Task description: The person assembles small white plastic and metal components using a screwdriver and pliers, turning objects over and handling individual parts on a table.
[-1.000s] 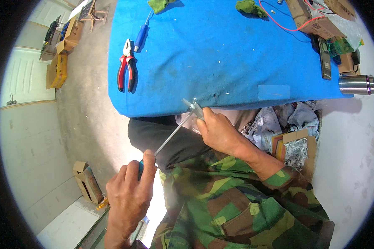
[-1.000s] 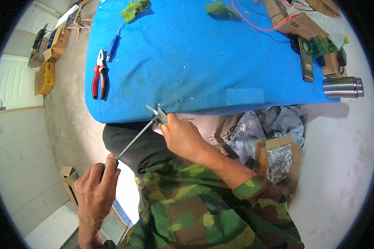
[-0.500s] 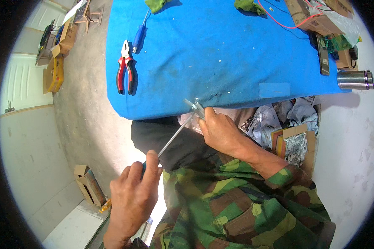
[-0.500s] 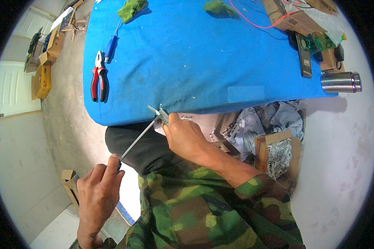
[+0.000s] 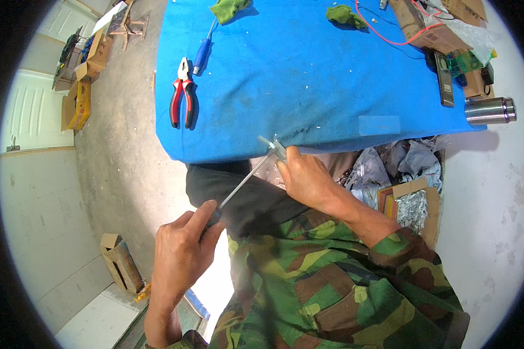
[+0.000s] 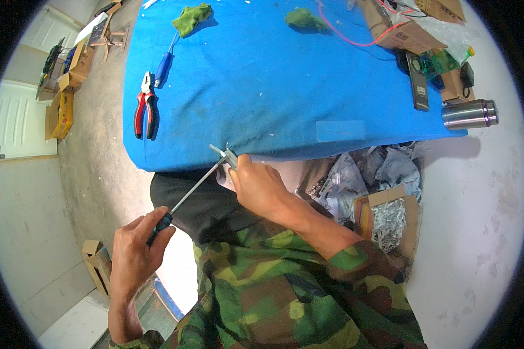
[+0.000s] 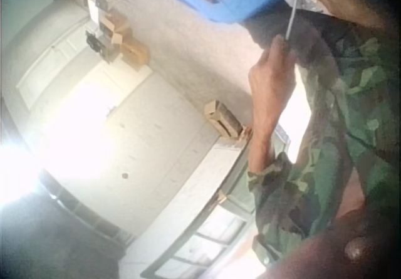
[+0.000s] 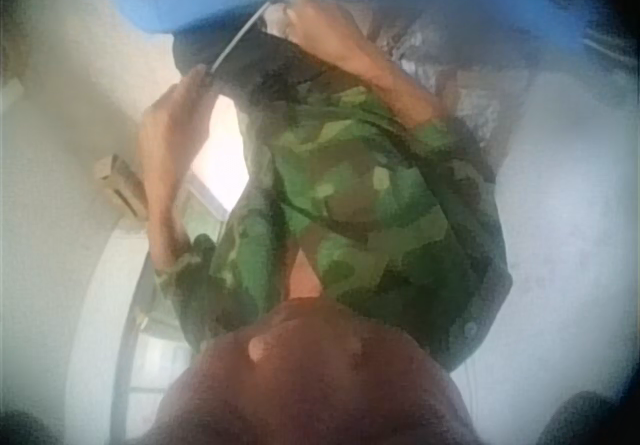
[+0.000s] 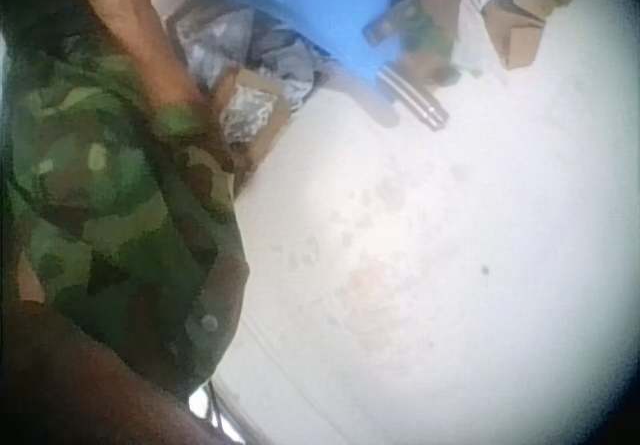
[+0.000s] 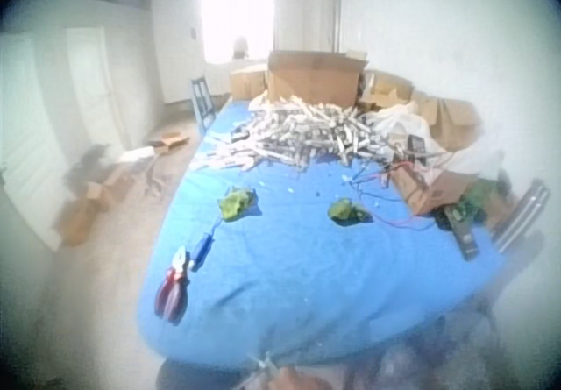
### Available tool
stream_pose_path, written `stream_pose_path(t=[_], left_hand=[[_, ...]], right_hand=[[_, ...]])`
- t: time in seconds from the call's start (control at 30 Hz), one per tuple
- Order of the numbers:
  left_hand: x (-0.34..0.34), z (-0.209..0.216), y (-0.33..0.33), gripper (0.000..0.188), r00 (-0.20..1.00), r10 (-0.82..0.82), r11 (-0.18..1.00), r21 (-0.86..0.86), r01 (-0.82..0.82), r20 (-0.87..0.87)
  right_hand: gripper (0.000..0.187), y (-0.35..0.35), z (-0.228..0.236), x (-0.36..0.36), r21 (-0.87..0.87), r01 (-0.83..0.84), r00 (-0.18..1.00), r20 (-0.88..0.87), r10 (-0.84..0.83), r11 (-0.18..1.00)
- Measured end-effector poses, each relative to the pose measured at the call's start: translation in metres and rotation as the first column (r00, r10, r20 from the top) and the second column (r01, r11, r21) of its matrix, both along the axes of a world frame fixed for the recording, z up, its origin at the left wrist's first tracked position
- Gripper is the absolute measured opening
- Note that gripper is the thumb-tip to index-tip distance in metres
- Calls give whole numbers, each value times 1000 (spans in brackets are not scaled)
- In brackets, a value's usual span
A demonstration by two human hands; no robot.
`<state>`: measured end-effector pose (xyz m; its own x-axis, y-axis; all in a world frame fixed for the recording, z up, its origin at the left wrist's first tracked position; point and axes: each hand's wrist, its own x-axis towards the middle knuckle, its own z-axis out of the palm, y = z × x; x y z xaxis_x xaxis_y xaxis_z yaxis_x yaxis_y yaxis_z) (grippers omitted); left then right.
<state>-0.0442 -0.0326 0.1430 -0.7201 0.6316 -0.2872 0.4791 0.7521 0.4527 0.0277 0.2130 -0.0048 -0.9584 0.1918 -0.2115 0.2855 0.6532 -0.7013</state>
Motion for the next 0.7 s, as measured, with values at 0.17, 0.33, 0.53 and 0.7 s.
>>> stream_pose_path(t=[0.17, 0.33, 0.53, 0.7], left_hand=[[-4, -13, -11, 31, 998, 27, 992, 126, -33, 51], [-9, -27, -20, 31, 987, 57, 971, 222, -90, 149], [-21, -37, -30, 41, 969, 47, 962, 251, -108, 241], [-30, -53, -38, 47, 859, 105, 923, 271, -272, 501]], right_hand=[[30, -1, 0, -1, 10, 9, 1000, 17, -9, 1000], [30, -2, 2, -1, 21, 17, 1000, 16, -17, 1000], [29, -2, 1, -1, 13, 25, 999, 22, -25, 1000], [30, -3, -3, -1, 12, 37, 999, 30, -38, 999]])
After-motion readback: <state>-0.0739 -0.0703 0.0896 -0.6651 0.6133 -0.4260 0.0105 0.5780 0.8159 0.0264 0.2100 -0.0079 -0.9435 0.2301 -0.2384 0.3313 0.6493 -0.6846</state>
